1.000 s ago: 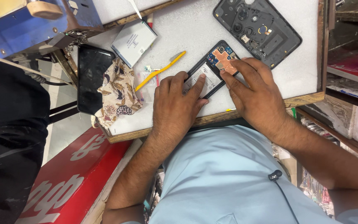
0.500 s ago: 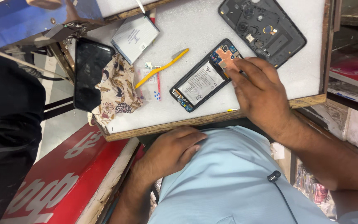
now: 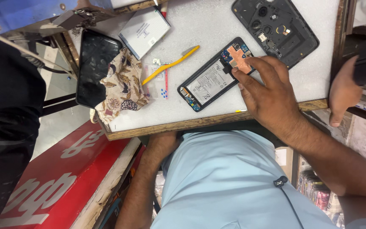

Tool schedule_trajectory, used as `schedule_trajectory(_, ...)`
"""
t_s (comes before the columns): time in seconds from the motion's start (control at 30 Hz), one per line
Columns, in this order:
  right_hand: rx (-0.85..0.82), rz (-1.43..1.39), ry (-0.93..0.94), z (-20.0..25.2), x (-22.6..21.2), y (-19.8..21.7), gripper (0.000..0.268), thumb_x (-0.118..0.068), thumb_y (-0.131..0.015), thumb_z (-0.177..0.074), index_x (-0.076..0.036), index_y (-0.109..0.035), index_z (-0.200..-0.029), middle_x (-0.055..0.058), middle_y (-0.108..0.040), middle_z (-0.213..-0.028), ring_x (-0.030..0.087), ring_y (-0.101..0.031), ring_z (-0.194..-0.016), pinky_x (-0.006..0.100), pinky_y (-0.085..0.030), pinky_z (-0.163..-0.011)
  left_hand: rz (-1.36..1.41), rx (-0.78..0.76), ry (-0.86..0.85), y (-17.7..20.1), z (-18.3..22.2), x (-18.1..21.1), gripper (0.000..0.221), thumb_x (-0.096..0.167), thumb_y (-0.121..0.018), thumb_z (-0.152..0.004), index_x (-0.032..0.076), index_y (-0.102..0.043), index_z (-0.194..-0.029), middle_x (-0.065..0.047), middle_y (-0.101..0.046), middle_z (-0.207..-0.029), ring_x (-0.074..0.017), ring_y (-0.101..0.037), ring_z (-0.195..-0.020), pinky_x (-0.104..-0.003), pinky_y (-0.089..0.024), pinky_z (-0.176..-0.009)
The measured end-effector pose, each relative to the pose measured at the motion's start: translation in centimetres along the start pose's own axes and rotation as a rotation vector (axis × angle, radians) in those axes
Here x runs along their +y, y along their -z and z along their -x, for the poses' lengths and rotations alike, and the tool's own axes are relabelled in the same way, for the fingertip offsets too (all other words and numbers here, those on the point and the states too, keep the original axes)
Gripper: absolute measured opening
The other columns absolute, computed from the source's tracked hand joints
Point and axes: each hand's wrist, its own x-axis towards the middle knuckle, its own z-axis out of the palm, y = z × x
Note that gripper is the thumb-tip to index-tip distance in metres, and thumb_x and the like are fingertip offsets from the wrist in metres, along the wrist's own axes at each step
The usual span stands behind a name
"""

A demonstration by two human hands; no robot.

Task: The person disassembles a smartphone by removing the back cover and battery, then reassembles it by placing the battery back, aligning the back cover, and securing it with screws. The person uses a screwdriver and a prying tool to manipulate the phone components.

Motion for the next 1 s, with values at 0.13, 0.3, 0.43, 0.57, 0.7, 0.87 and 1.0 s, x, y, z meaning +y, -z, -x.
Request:
schedule_trajectory(0.13, 0.016, -0.014, -0.022, 0.0, -0.5, 0.2, 0.038, -0.003, -0.077, -0.094, -0.005, -0.070, -0.131, 0.016, -0.051, -0.143, 0.036, -0.048, -0.134, 0.045, -0.048, -0.113, -0.015, 0.014, -0.013, 1.9, 2.0, 0.8, 0.031, 0.020, -0.072, -0.086, 0.013, -0.074, -0.116, -0.018, -0.071, -0.112, -0.0392, -0.067, -0.105, -0.049, -0.052, -0.093)
schedule_trajectory(0.3, 0.007, -0.024, -0.053, -0.1, -0.9, 0.1, 0.038, -0.005, -0.077, -0.095, -0.005, -0.070, -0.132, 0.017, -0.050, -0.144, 0.037, -0.046, -0.136, 0.047, -0.047, -0.114, 0.281, 0.145, -0.242, 6.0, 5.7, 3.0, 0.020, 0.014, -0.071, -0.091, 0.013, -0.077, -0.111, -0.013, -0.077, -0.099, -0.0326, -0.074, -0.088, -0.043, -0.058, -0.078)
schedule_trajectory(0.43, 0.001, 0.015, -0.054, 0.7, -2.2, -0.4, 0.041, -0.013, -0.075, -0.097, -0.006, -0.068, -0.137, 0.019, -0.044, -0.152, 0.041, -0.038, -0.147, 0.056, -0.040, -0.123, 0.437, 0.379, -0.226, 8.5, 6.6, 4.3, 0.036, 0.003, -0.064, -0.094, 0.008, -0.071, -0.128, -0.013, -0.072, -0.095, -0.0288, -0.073, -0.081, -0.038, -0.059, -0.074)
schedule_trajectory(0.57, 0.001, -0.019, 0.112, 1.1, -4.6, -2.5, 0.042, -0.026, -0.075, -0.096, -0.018, -0.068, -0.137, 0.021, -0.037, -0.156, 0.048, -0.027, -0.148, 0.064, -0.031, -0.122, 0.493, 0.629, -0.185, 8.9, 4.7, 5.3, 0.025, 0.002, -0.068, -0.095, 0.006, -0.072, -0.120, -0.014, -0.072, -0.103, -0.0298, -0.072, -0.083, -0.037, -0.057, -0.070)
schedule_trajectory(0.7, -0.134, 0.041, 0.121, 0.8, -5.5, -4.4, 0.046, -0.042, -0.071, -0.097, -0.029, -0.066, -0.140, 0.020, -0.031, -0.161, 0.047, -0.021, -0.152, 0.069, -0.022, -0.122, 0.304, 0.787, -0.287, 8.3, 2.6, 5.7, 0.022, 0.006, -0.074, -0.093, 0.006, -0.072, -0.115, -0.014, -0.069, -0.101, -0.0318, -0.068, -0.093, -0.041, -0.056, -0.082)
schedule_trajectory(0.87, -0.209, 0.112, 0.137, 1.0, -5.3, -5.1, 0.049, -0.052, -0.067, -0.098, -0.036, -0.063, -0.144, 0.018, -0.027, -0.164, 0.046, -0.017, -0.155, 0.072, -0.016, -0.124, 0.228, 0.778, -0.273, 7.8, 2.3, 5.4, 0.022, 0.008, -0.074, -0.095, 0.006, -0.073, -0.117, -0.011, -0.070, -0.102, -0.0312, -0.067, -0.092, -0.042, -0.055, -0.082)
schedule_trajectory(1.0, -0.212, 0.119, 0.160, 1.4, -4.8, -5.6, 0.050, -0.052, -0.067, -0.099, -0.034, -0.061, -0.146, 0.019, -0.027, -0.163, 0.046, -0.015, -0.155, 0.074, -0.014, -0.123, 0.204, 0.780, -0.298, 7.7, 2.2, 5.3, 0.021, 0.008, -0.073, -0.095, 0.006, -0.072, -0.116, -0.009, -0.071, -0.104, -0.0301, -0.067, -0.095, -0.042, -0.056, -0.084)
